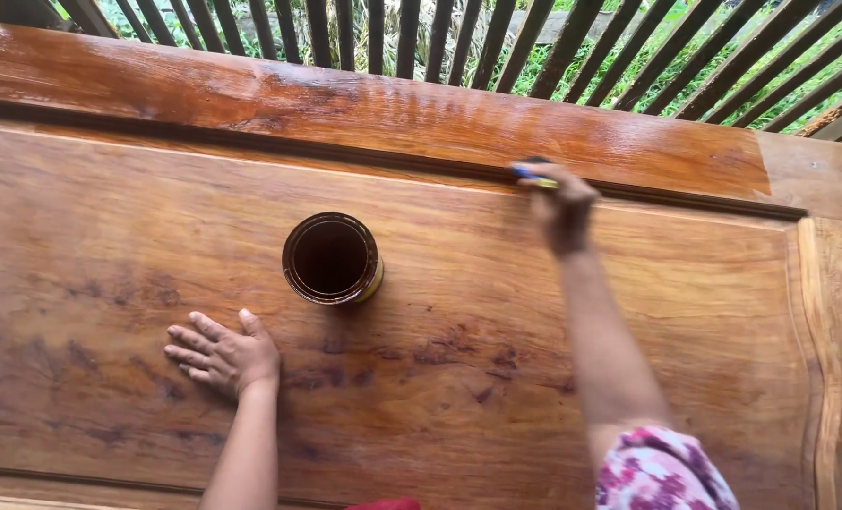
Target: Applying a coat of varnish to a large wooden door using a paint brush.
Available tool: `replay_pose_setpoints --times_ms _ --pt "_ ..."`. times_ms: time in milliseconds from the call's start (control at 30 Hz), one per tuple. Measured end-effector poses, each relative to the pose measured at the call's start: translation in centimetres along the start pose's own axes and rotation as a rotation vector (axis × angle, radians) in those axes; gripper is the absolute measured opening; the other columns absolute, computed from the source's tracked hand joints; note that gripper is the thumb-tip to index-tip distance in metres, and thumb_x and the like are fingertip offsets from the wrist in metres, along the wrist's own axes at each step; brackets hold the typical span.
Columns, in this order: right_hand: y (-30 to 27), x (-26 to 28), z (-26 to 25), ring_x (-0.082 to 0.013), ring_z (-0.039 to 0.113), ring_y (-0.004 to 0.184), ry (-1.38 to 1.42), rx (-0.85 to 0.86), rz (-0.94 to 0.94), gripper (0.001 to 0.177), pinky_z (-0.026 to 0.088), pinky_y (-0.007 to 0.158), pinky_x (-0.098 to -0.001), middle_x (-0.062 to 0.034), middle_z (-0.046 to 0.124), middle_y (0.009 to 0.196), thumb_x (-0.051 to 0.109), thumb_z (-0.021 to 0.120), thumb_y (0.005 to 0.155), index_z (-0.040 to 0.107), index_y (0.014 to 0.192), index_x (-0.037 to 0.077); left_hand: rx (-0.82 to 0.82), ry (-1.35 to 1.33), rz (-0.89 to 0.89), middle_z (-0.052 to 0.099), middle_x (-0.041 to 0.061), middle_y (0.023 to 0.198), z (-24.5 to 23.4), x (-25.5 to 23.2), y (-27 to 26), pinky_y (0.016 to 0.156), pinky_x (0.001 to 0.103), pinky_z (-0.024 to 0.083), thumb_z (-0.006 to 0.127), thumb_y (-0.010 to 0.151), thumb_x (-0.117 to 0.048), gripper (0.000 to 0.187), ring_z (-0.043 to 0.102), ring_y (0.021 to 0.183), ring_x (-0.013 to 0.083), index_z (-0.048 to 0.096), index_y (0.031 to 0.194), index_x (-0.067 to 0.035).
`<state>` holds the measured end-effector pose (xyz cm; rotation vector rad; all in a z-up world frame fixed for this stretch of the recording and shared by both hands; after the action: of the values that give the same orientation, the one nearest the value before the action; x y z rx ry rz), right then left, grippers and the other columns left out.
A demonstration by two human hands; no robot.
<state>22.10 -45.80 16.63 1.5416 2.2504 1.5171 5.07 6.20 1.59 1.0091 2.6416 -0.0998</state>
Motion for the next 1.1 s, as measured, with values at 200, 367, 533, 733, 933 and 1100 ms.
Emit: replay_pose_setpoints --times_ms 200,367,533,733,933,1100 --pt "4.5 9.9 12.3 -0.0193 0.078 0.083 0.158 0.038 -0.125 0.015 0.063 0.067 -0.0292 -0.0062 0.078 0.093 0.001 0.078 0.092 0.071 0.102 0.01 0.018 -0.008 -0.009 -0.001 0.024 0.173 -0.4 -0.2 -0.1 0.123 0.065 0.01 0.044 0.101 -0.055 0.087 -0.005 0.157 0.0477 0.018 0.166 -0.004" --pt "5.4 7.8 13.7 -0.0166 0.078 0.088 0.386 0.066 -0.01 0.018 0.065 0.07 -0.0278 -0.0052 0.078 0.096 0.001 0.074 0.094 0.068 0.107 0.012 0.022 -0.006 -0.021 0.0 0.023 0.173 -0.3 -0.1 -0.1 0.124 0.065 0.011 0.045 0.1 -0.055 0.087 -0.004 0.158 0.0468 0.019 0.166 -0.005" --pt "2.8 -3.0 4.4 -0.0197 0.075 0.09 0.256 0.026 -0.014 0.017 0.066 0.077 -0.03 -0.0111 0.076 0.1 -0.011 0.069 0.097 0.068 0.103 0.006 0.005 0.0 -0.003 0.0 0.024 0.173 0.3 0.2 0.1 0.123 0.066 0.012 0.044 0.102 -0.054 0.086 -0.004 0.157 0.0471 0.018 0.167 -0.004" --pt "-2.0 -12.2 -11.3 -0.0199 0.075 0.096 -0.128 0.044 0.149 0.014 0.062 0.08 -0.0327 -0.0095 0.076 0.105 0.004 0.079 0.104 0.067 0.109 0.007 0.022 -0.009 -0.018 0.0 0.023 0.173 -0.3 -0.2 -0.1 0.123 0.066 0.013 0.044 0.101 -0.055 0.087 -0.004 0.158 0.0467 0.018 0.167 -0.005" --pt "-3.8 -11.0 -17.4 -0.0237 0.077 0.099 -0.364 -0.001 0.112 0.019 0.063 0.082 -0.0355 -0.0114 0.076 0.102 0.005 0.082 0.111 0.063 0.112 0.003 0.019 0.001 -0.026 0.0 0.023 0.173 0.1 0.1 0.1 0.123 0.066 0.013 0.045 0.101 -0.055 0.087 -0.004 0.158 0.0465 0.018 0.167 -0.005" --pt "-4.3 -7.4 -8.6 -0.0232 0.076 0.104 0.163 -0.036 0.136 0.016 0.066 0.09 -0.0339 -0.013 0.075 0.109 -0.006 0.072 0.106 0.062 0.113 0.004 0.024 0.015 -0.021 -0.001 0.023 0.174 0.1 0.1 0.1 0.123 0.066 0.013 0.045 0.102 -0.055 0.087 -0.004 0.158 0.0462 0.017 0.167 -0.006"
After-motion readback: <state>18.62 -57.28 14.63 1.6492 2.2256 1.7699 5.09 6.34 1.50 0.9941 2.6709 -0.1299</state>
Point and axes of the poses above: each hand's wrist, its own y-axis towards the middle knuckle, its own z-axis out of the palm, x = y × z, the point moved 8 cm from there along y, towards the middle knuckle
